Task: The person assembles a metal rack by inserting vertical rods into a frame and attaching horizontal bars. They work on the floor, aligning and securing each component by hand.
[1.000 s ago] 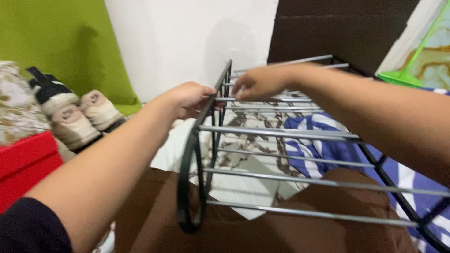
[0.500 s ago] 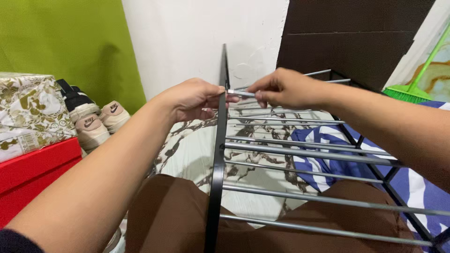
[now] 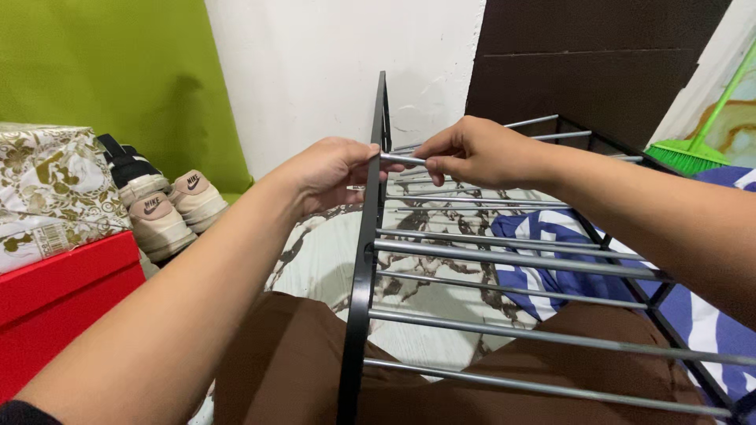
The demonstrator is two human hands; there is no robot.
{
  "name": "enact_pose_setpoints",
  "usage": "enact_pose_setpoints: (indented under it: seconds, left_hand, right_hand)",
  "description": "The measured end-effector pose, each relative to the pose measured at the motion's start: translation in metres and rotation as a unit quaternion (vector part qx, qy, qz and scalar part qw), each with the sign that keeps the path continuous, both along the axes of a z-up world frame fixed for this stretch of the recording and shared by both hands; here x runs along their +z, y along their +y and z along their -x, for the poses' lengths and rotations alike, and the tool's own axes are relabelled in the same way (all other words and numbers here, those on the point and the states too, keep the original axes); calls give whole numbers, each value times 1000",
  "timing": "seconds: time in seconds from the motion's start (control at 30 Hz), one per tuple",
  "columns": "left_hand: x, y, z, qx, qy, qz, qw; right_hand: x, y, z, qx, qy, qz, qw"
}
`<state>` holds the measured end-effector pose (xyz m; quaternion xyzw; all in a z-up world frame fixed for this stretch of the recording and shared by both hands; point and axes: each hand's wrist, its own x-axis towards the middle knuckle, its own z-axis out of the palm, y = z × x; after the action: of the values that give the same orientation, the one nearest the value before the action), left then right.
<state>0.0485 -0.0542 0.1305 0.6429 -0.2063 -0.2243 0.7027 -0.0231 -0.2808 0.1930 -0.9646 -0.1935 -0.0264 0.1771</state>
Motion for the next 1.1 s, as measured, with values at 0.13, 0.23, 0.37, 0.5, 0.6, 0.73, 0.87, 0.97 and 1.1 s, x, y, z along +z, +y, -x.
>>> enact_pose_setpoints:
  seconds: [0.13,0.23,0.37,0.5,0.6,0.73,0.87,0.97,1.1]
  left_hand:
    - [-12,-3,-4,-40,-28,50,998]
    - [-14,-4,-6,-17,-9,49,999]
    - [-11,-5,-2,-15,-7,34,999]
    - [-8,-8,-1,11,25,-8,1000]
    - [-5,-19,-13,65,79,-4,995]
    - [-13,-48,-31,124,102,33,987]
    - [-21,-55,-33,99,100,-15,990]
    - [-23,-52,-24,91,141,-54,984]
    - [-20,-55,-17,120,132,-87,980]
  right_hand:
    - [-1,-3,-1,8,-1,-9,1000]
    - [-2,-3,0,23,-9,-18,1000]
    - [0,-2,2,22,-7,-22,999]
    - [0,0,4,3,14,-23,1000]
    - [1,2,4,26,9,-23,999]
    - [0,1,4,5,16,-28,999]
    - [-3,1,1,4,37,-50,998]
    - [-6,6,-1,42,24,-44,998]
    - [-7,8,-3,14,37,-28,999]
